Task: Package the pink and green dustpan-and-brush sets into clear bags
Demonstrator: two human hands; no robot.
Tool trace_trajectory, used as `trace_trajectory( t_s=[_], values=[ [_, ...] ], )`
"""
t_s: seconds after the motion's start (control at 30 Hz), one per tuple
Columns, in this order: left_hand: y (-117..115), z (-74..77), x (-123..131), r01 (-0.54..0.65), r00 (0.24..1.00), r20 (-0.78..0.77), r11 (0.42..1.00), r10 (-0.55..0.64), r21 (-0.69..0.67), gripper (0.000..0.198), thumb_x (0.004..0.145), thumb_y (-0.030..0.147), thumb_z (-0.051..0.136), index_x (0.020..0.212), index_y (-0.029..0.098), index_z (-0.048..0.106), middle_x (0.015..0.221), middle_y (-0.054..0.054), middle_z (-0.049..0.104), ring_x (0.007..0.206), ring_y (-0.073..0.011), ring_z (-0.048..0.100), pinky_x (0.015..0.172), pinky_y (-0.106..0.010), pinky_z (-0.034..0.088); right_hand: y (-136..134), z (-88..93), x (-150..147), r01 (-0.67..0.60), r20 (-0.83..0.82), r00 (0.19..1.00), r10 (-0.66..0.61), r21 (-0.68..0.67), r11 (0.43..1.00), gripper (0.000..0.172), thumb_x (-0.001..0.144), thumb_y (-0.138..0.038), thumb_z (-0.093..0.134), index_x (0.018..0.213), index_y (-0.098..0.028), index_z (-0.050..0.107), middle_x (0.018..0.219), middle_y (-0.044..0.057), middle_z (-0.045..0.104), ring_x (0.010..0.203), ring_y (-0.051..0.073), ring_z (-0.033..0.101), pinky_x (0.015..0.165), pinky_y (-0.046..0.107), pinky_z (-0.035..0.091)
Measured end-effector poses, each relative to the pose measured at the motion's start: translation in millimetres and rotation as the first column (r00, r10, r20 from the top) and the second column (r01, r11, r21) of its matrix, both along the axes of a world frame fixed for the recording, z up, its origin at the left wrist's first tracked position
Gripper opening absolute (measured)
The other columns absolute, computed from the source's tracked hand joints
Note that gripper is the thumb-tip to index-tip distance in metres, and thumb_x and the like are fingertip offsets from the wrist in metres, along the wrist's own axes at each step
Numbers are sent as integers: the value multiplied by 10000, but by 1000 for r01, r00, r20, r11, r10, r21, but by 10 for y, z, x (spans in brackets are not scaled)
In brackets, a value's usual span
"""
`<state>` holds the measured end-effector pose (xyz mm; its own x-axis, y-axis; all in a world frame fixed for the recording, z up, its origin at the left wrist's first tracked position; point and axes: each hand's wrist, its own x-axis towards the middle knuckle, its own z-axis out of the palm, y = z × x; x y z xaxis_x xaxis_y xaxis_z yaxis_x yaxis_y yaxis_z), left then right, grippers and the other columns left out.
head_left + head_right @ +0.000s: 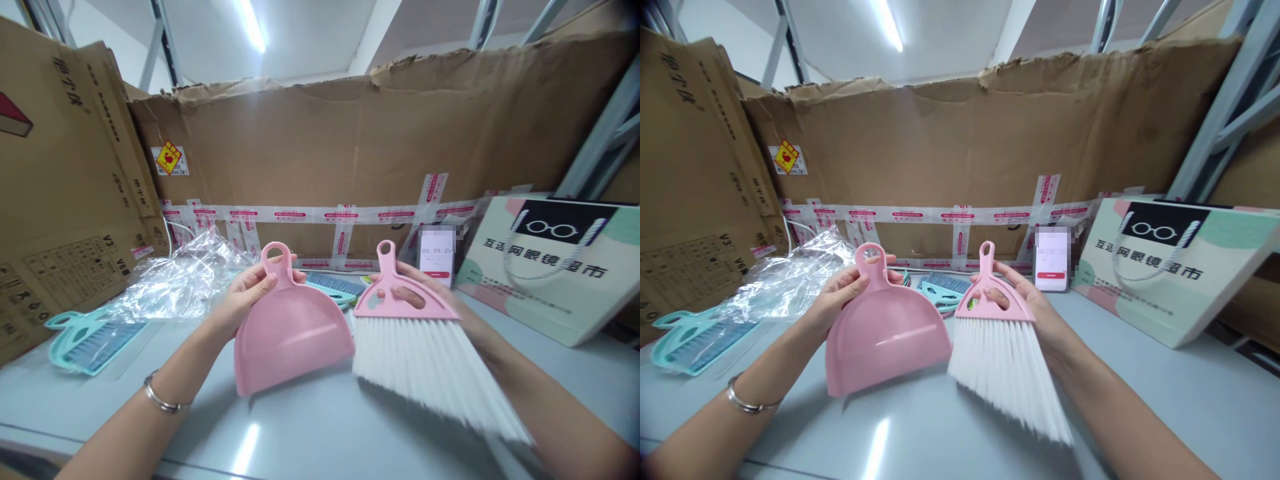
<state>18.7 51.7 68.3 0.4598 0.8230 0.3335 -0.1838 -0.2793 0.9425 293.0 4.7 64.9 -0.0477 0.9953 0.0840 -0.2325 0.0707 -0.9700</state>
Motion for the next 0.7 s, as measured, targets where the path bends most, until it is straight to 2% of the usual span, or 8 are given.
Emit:
trace_trajectory(
  t_s=[0.07,0.17,0.3,0.4,0.5,0.6,0.7],
  values=[
    [22,-30,13,-6,1000,-22,1000,5,-18,424,832,358,536,1231,216,522,1166,-117,612,999,-244,605,795,-331,499,15,-54,10,-42,10,999,43,-28,999,534,642,-379,720,1117,-238,523,1030,75,643,770,177,621,655,278,492],
    [44,-58,23,-10,999,-41,999,8,-49,427,825,375,542,1223,223,531,1147,-117,624,976,-236,617,790,-331,502,26,-81,-12,-105,6,994,105,-20,994,501,655,-351,717,1112,-238,544,958,50,660,726,160,615,597,248,468],
    [79,-75,-29,-44,985,-168,995,29,-86,459,831,418,517,1258,251,497,1104,-102,645,917,-217,635,736,-307,510,27,-87,21,-132,-13,991,133,69,989,475,707,-339,678,1153,-274,528,1068,34,623,816,151,613,665,239,467],
    [119,-87,-85,-128,951,-289,990,104,-63,494,832,448,496,1299,298,443,1151,-81,620,908,-206,631,660,-257,506,22,-82,87,-126,54,991,121,96,987,513,673,-368,701,1145,-253,534,1084,56,610,831,163,609,702,270,475],
    [144,-86,-100,-214,913,-360,976,190,-28,512,818,477,498,1305,332,430,1243,-59,555,956,-208,607,615,-214,488,12,-55,118,-106,136,986,91,106,989,508,619,-402,729,1070,-230,571,951,53,634,780,169,605,676,291,478],
    [140,-69,-72,-254,881,-405,967,243,26,509,809,495,501,1287,329,454,1265,-45,532,1009,-216,572,635,-200,474,5,-33,113,-92,196,978,66,123,988,478,557,-424,758,961,-217,605,851,42,619,720,167,585,637,294,477],
    [129,-63,-38,-250,876,-412,967,251,57,500,811,510,486,1263,295,481,1234,-49,549,1040,-229,547,681,-218,469,14,-44,116,-90,269,962,51,135,987,452,524,-417,773,904,-220,629,837,38,602,699,160,559,621,286,477]
  ],
)
